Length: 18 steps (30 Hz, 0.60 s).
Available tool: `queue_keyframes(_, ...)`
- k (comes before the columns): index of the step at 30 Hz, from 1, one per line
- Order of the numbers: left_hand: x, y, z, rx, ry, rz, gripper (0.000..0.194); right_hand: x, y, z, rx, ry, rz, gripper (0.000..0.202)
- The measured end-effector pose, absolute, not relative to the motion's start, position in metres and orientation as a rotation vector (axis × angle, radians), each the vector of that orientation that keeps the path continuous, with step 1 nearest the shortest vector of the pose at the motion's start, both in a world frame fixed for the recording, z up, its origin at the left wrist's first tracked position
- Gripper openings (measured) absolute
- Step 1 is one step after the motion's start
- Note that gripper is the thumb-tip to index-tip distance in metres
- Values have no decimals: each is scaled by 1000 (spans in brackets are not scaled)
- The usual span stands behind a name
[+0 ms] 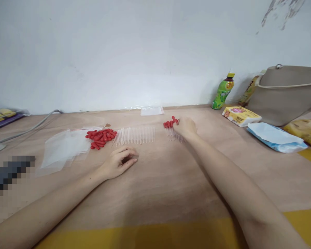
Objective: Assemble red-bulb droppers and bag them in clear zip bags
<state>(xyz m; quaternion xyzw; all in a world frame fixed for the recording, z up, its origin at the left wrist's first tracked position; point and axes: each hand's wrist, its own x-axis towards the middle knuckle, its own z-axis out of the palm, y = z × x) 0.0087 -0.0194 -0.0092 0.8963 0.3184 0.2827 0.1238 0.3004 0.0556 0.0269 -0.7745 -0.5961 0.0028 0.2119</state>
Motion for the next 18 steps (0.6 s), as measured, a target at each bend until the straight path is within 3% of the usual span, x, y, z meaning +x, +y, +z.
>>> queue_keyframes(12, 9, -20, -11, 2615, 931, 797, 15, 284, 56, 16, -2114, -1739, -35, 29)
queue_keyframes(18, 10, -20, -9, 2626, 908, 788, 14, 235, 54, 14, -2042, -1902, 253, 28)
